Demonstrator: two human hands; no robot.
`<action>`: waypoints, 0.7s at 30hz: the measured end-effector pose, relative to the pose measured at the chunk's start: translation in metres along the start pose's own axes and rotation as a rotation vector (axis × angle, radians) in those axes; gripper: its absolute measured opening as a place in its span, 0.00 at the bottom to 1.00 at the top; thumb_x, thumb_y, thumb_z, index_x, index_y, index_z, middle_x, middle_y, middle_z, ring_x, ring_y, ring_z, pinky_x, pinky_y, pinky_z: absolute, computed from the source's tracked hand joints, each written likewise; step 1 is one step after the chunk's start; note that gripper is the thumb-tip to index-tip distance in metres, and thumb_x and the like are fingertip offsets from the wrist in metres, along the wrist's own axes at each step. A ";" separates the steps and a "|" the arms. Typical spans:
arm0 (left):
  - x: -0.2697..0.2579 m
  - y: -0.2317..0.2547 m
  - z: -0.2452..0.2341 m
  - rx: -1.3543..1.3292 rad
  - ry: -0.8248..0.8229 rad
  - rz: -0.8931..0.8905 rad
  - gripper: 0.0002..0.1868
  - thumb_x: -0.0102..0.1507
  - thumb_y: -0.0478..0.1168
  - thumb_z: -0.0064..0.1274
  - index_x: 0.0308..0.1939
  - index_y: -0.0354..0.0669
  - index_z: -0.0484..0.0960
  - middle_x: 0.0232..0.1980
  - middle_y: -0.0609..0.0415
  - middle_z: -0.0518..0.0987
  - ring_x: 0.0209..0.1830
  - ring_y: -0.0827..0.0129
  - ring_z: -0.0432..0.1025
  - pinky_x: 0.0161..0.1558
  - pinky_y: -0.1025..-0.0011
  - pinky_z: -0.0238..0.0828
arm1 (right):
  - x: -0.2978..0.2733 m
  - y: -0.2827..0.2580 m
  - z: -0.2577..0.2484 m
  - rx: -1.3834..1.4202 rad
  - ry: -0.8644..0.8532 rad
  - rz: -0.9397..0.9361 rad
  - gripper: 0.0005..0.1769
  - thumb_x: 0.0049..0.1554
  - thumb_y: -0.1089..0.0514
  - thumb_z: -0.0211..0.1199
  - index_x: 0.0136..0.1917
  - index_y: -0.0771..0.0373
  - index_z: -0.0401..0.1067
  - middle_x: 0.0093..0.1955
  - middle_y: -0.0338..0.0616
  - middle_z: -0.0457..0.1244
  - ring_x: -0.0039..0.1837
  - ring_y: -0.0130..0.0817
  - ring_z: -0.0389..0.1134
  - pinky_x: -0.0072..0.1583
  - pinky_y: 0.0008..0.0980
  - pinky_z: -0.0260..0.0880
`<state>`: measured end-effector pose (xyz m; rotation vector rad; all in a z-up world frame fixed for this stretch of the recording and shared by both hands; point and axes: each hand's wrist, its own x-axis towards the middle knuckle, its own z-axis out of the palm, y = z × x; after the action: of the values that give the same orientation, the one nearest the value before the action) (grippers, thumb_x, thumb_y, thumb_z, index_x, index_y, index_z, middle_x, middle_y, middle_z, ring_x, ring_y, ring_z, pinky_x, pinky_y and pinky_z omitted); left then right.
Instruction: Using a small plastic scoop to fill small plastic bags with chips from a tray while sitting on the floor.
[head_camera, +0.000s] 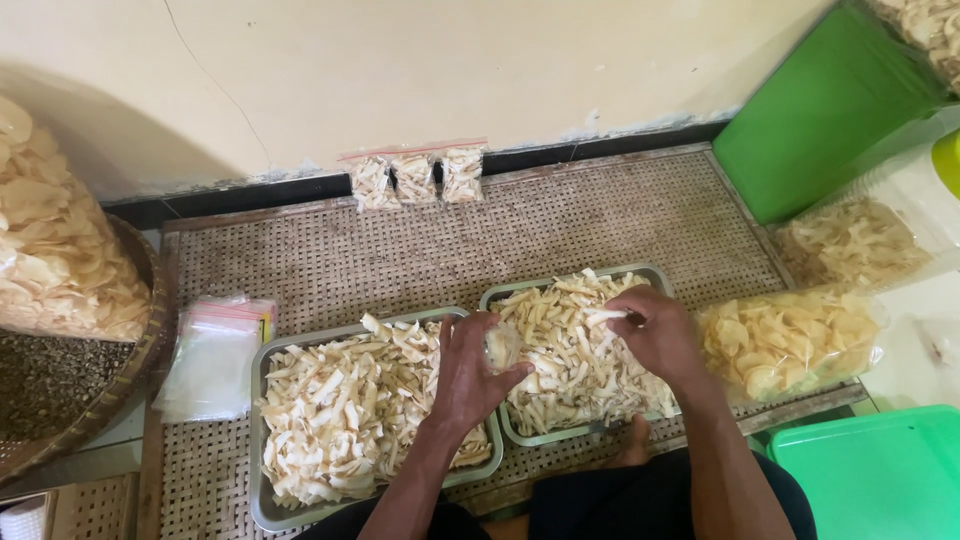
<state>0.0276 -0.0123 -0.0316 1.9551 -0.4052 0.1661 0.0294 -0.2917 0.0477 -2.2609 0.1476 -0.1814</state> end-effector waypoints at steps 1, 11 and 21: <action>0.000 0.002 0.000 -0.001 0.000 -0.002 0.43 0.48 0.48 0.78 0.61 0.39 0.72 0.58 0.44 0.77 0.66 0.49 0.71 0.76 0.37 0.32 | -0.001 -0.001 0.000 -0.001 -0.002 0.001 0.12 0.51 0.70 0.70 0.47 0.58 0.84 0.45 0.46 0.72 0.48 0.43 0.75 0.51 0.39 0.77; 0.000 0.015 0.006 0.017 0.039 0.021 0.43 0.47 0.46 0.78 0.60 0.38 0.72 0.58 0.44 0.77 0.65 0.49 0.72 0.76 0.37 0.35 | -0.027 -0.080 0.037 0.457 0.320 -0.179 0.15 0.53 0.72 0.71 0.54 0.64 0.79 0.46 0.50 0.69 0.41 0.30 0.64 0.44 0.29 0.71; 0.002 0.017 0.011 0.015 0.074 -0.002 0.45 0.43 0.43 0.79 0.59 0.39 0.72 0.57 0.47 0.77 0.62 0.52 0.74 0.76 0.40 0.37 | -0.057 -0.101 0.092 0.555 0.400 -0.213 0.12 0.52 0.73 0.71 0.50 0.67 0.78 0.46 0.50 0.69 0.44 0.32 0.71 0.46 0.32 0.75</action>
<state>0.0224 -0.0293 -0.0206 1.9580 -0.3544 0.2400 -0.0058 -0.1488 0.0619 -1.6613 0.0552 -0.6998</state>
